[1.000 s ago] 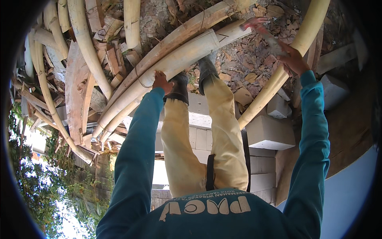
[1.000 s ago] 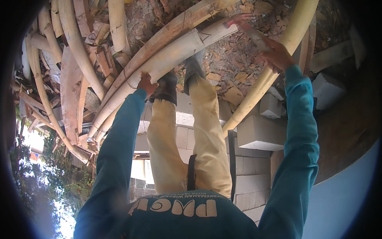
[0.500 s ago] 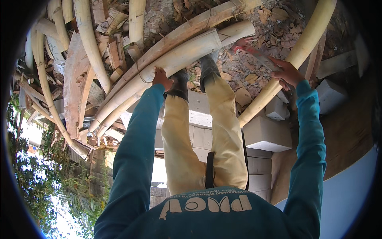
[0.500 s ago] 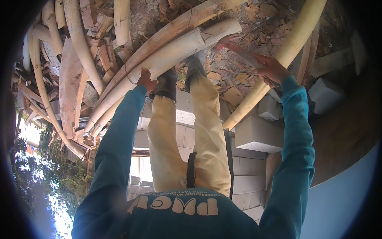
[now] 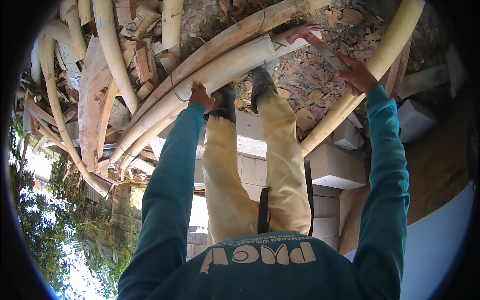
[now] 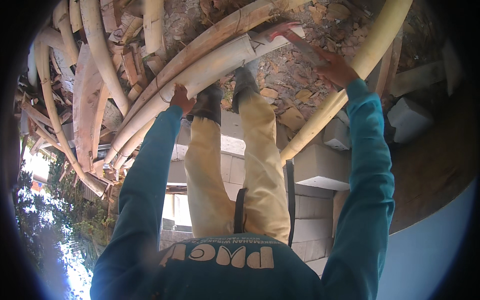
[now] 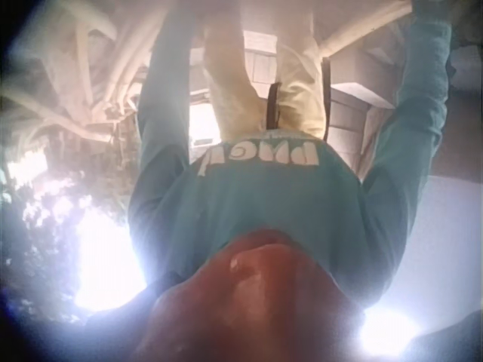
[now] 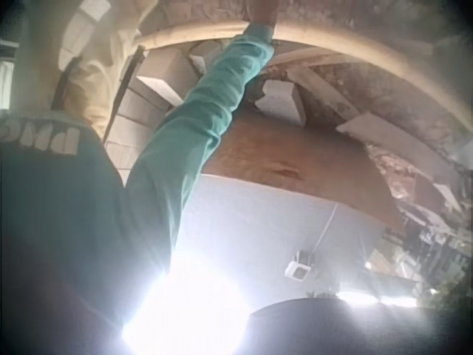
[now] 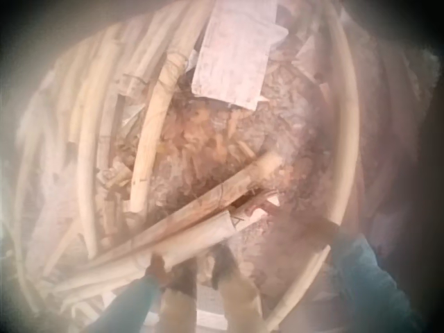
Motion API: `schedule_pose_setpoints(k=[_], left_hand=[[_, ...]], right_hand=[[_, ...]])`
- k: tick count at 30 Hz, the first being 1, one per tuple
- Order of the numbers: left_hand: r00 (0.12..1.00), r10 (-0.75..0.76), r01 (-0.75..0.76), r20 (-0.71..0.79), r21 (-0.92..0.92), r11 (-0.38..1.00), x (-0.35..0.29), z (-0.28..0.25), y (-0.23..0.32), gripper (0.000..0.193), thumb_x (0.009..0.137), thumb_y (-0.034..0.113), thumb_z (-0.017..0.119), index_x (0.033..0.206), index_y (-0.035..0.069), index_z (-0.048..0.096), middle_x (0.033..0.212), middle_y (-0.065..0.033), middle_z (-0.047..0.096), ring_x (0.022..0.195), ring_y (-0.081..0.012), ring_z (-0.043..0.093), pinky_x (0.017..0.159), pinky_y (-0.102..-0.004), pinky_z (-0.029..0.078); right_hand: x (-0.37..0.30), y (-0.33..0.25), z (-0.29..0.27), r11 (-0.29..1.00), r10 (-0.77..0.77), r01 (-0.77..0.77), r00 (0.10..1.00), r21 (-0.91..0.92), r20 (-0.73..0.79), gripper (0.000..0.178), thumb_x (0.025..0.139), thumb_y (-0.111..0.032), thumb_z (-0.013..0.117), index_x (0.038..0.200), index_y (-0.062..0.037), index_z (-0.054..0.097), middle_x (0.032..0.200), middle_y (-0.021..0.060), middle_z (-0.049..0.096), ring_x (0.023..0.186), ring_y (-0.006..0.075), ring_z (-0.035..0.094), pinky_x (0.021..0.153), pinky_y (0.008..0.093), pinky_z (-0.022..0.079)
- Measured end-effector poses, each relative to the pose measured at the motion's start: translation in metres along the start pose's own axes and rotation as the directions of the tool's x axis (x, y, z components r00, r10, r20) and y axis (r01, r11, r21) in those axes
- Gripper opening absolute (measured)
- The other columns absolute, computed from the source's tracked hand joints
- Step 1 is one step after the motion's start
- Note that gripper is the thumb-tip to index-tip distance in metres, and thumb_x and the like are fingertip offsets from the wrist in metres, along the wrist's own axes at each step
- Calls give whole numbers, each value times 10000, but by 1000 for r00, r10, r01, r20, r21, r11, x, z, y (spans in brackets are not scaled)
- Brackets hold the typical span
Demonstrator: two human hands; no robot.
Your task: The person uses a hammer to strike and break bamboo poles into shorter sections. They repeatedly pick up bamboo, position it on a pile of debris, and strike it to create breaks.
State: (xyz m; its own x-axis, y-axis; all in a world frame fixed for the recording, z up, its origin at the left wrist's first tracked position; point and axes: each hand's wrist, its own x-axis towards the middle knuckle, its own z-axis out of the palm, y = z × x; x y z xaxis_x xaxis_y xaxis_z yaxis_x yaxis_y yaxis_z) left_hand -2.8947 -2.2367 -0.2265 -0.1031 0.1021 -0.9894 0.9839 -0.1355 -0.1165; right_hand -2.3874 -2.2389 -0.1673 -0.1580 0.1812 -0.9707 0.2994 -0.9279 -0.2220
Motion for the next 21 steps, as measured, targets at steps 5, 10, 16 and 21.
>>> schedule_pose_setpoints(k=[5, 10, 16, 21], left_hand=[[1000, 5, -6, -28, -2, 1000, 6, 7, -2, 962, 842, 383, 645, 1452, -104, 82, 1528, -303, 15, 1427, -386, 156, 1126, -409, 297], [997, -26, 27, -73, 14, 1000, 4, 13, 1, 959, 847, 384, 644, 1452, -102, 81, 1534, -291, 14, 1431, -378, 151, 1122, -410, 305], [1000, -21, 21, -2, 8, 1000, 0, 10, -11, 933, 851, 370, 635, 1452, -100, 98, 1531, -298, 15, 1428, -378, 164, 1115, -411, 318], [996, -5, 6, -90, 6, 1000, 8, 18, -13, 935, 843, 374, 644, 1443, -113, 117, 1521, -314, 39, 1411, -393, 204, 1099, -403, 345]], right_hand=[[5, -2, -34, 996, 53, 0, 820, 92, -570, 707, 844, -17, 598, 1473, -208, 336, 644, 26, 535, 449, 101, 493, 382, 273, 409], [9, 4, 16, 973, 79, 70, 793, 219, -604, 708, 837, -42, 597, 1473, -205, 331, 631, 22, 529, 442, 100, 492, 372, 274, 416], [-4, -13, 24, 995, -74, 82, 988, -61, 132, 701, 844, -55, 594, 1476, -196, 325, 620, 20, 524, 399, 103, 468, 365, 273, 412], [-4, -17, 7, 992, 10, 32, 941, 120, -338, 687, 830, -48, 592, 1463, -159, 350, 663, 56, 565, 440, 119, 500, 404, 286, 439]])
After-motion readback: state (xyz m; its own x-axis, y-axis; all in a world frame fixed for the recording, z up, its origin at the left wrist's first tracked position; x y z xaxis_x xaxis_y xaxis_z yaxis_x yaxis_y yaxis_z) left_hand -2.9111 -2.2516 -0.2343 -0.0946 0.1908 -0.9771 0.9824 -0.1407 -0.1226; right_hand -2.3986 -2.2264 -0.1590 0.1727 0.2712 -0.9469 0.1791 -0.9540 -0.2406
